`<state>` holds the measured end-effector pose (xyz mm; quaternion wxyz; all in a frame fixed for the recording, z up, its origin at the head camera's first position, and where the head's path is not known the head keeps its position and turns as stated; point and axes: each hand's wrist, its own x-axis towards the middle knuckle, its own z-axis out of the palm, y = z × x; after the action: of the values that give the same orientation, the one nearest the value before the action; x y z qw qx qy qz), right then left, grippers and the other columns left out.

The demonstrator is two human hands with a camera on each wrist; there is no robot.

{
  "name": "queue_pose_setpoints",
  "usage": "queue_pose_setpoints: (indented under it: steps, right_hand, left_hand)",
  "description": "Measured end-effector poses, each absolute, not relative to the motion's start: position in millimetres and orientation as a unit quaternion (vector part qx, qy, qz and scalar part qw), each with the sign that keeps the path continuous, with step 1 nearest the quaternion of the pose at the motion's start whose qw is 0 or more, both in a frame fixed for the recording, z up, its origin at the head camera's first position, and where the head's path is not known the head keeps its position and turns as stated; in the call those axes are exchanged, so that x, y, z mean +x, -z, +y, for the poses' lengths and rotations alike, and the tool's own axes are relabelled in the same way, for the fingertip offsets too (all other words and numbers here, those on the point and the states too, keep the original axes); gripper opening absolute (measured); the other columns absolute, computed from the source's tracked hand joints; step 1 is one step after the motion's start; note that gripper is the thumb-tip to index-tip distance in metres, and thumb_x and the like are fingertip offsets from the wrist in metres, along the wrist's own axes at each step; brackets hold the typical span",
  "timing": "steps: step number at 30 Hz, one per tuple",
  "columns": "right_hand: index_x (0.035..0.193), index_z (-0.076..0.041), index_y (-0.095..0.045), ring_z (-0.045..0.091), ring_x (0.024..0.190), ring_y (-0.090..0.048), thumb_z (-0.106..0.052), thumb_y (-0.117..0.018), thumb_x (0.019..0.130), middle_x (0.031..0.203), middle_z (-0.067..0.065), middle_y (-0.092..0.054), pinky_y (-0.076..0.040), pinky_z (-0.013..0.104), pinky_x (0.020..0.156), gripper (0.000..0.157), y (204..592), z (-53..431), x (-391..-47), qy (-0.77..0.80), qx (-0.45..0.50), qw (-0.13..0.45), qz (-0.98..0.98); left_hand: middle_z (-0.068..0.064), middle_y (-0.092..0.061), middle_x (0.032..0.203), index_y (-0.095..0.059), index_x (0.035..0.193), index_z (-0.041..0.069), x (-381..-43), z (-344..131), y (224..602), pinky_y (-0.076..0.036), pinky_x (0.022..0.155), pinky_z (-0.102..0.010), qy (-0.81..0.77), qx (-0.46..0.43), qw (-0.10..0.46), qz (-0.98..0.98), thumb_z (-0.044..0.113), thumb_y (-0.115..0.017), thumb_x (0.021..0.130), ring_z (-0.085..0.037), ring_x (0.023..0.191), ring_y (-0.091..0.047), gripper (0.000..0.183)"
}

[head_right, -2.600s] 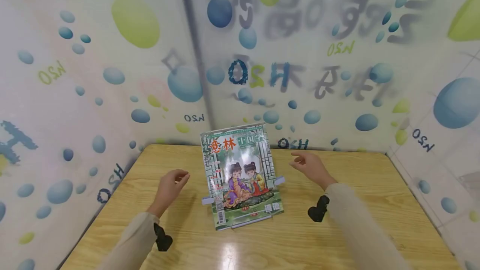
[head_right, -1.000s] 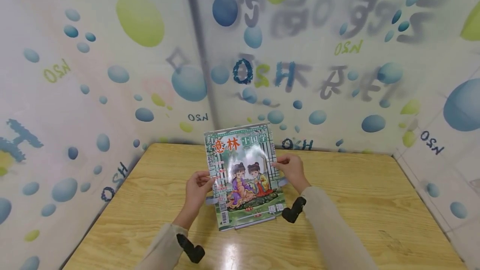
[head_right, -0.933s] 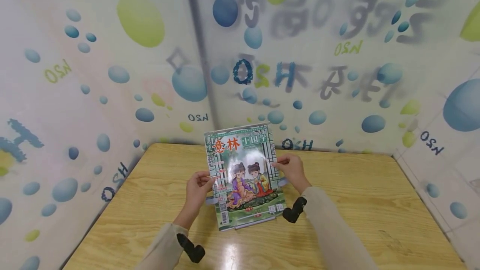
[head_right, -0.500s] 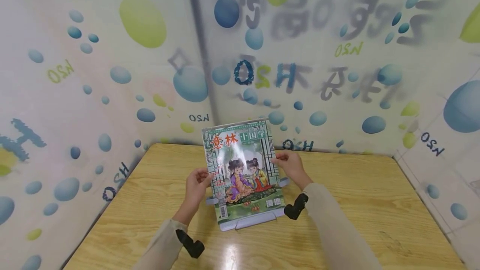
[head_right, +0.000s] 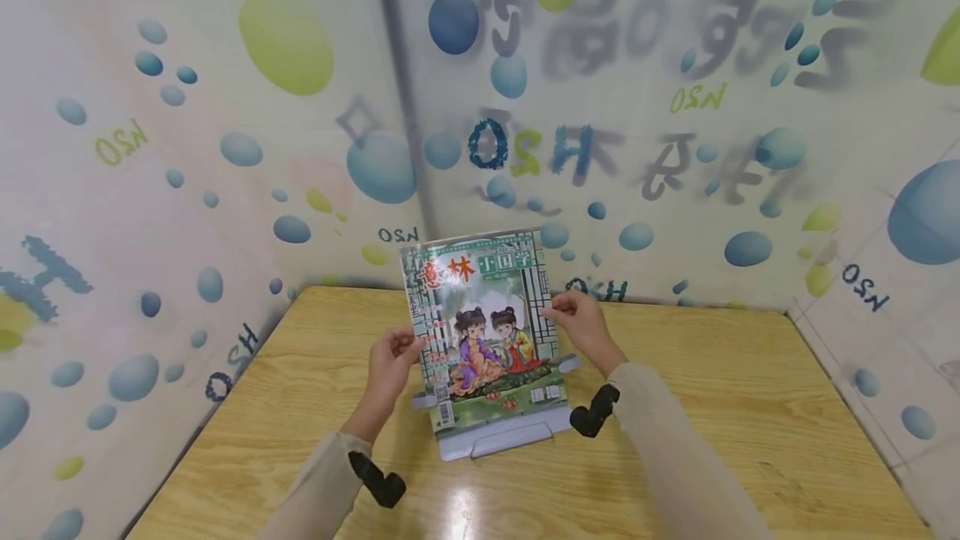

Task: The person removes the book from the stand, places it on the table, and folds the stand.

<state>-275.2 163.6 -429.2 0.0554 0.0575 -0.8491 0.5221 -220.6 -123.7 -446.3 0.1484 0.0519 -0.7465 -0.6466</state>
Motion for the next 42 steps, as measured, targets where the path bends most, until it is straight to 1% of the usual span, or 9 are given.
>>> queue_pose_setpoints:
  steps: [4,7,15,23,28,31,33,35,42]
  right_hand:
    - [0.09,0.003,-0.06,0.019,0.071,-0.051,-0.014,-0.067,0.084,0.082,0.01,-0.058,-0.046,0.026,0.061,0.019,424.4,162.6,-273.8,-0.519,0.062,0.067,-0.85]
    - [0.089,0.003,-0.06,0.019,0.071,-0.051,-0.014,-0.067,0.084,0.082,0.011,-0.059,-0.046,0.026,0.061,0.019,420.4,162.4,-273.1,-0.517,0.07,0.077,-0.85]
    - [0.093,0.004,-0.059,0.019,0.074,-0.052,-0.016,-0.065,0.086,0.086,0.013,-0.059,-0.046,0.025,0.062,0.022,406.4,165.9,-271.6,-0.514,0.083,0.088,-0.849]
    - [0.09,0.004,-0.058,0.019,0.071,-0.049,-0.017,-0.066,0.085,0.082,0.012,-0.057,-0.045,0.024,0.06,0.023,388.9,170.1,-268.8,-0.532,0.103,0.106,-0.834]
    - [0.086,0.005,-0.057,0.022,0.069,-0.053,-0.015,-0.066,0.085,0.079,0.012,-0.057,-0.045,0.022,0.058,0.022,374.1,173.2,-261.2,-0.533,0.124,0.118,-0.828]
    - [0.087,0.005,-0.057,0.019,0.069,-0.054,-0.015,-0.066,0.086,0.079,0.011,-0.057,-0.047,0.022,0.058,0.022,367.9,176.6,-258.1,-0.535,0.132,0.128,-0.825]
    - [0.089,0.005,-0.058,0.017,0.069,-0.054,-0.016,-0.066,0.085,0.08,0.01,-0.057,-0.047,0.024,0.059,0.023,366.2,180.1,-258.0,-0.54,0.133,0.134,-0.821]
    - [0.091,0.005,-0.058,0.011,0.069,-0.052,-0.016,-0.066,0.085,0.082,0.009,-0.057,-0.048,0.025,0.06,0.023,360.2,182.5,-254.3,-0.538,0.134,0.136,-0.821]
    - [0.092,0.003,-0.057,0.011,0.067,-0.05,-0.016,-0.065,0.086,0.083,0.008,-0.058,-0.044,0.022,0.057,0.022,347.5,194.3,-243.5,-0.509,0.14,0.15,-0.836]
  left_hand:
    - [-0.014,-0.055,0.088,-0.054,0.099,-0.009,-221.3,-123.9,442.6,-0.044,0.062,-0.018,0.645,0.048,0.156,-0.746,0.0,-0.062,0.084,-0.017,0.076,-0.049,0.019]
    - [-0.015,-0.055,0.087,-0.054,0.099,-0.01,-221.8,-123.8,439.5,-0.044,0.063,-0.018,0.647,0.041,0.167,-0.743,-0.001,-0.063,0.084,-0.017,0.076,-0.049,0.019]
    - [-0.014,-0.057,0.085,-0.056,0.097,-0.01,-225.6,-123.1,426.9,-0.044,0.064,-0.018,0.648,0.014,0.198,-0.735,-0.002,-0.064,0.083,-0.015,0.075,-0.05,0.018]
    - [-0.016,-0.059,0.086,-0.056,0.097,-0.01,-230.5,-122.7,410.9,-0.044,0.068,-0.021,0.64,-0.013,0.21,-0.739,0.001,-0.064,0.084,-0.016,0.077,-0.051,0.019]
    - [-0.014,-0.058,0.084,-0.056,0.096,-0.011,-225.9,-119.7,392.3,-0.044,0.067,-0.02,0.643,-0.03,0.215,-0.734,-0.002,-0.063,0.084,-0.014,0.075,-0.05,0.017]
    - [-0.015,-0.058,0.084,-0.056,0.096,-0.011,-225.9,-118.4,385.3,-0.044,0.067,-0.021,0.642,-0.037,0.219,-0.734,-0.003,-0.063,0.083,-0.015,0.076,-0.05,0.017]
    - [-0.013,-0.058,0.085,-0.056,0.097,-0.008,-230.9,-119.0,388.2,-0.045,0.066,-0.02,0.643,-0.04,0.221,-0.732,-0.001,-0.064,0.084,-0.015,0.076,-0.051,0.017]
    - [-0.013,-0.058,0.086,-0.055,0.099,-0.008,-230.8,-117.6,385.2,-0.045,0.066,-0.02,0.645,-0.043,0.223,-0.729,-0.001,-0.064,0.083,-0.014,0.076,-0.051,0.019]
    - [-0.014,-0.059,0.087,-0.056,0.099,-0.008,-229.5,-111.2,374.3,-0.045,0.071,-0.021,0.647,-0.059,0.215,-0.729,-0.001,-0.064,0.083,-0.014,0.077,-0.052,0.019]
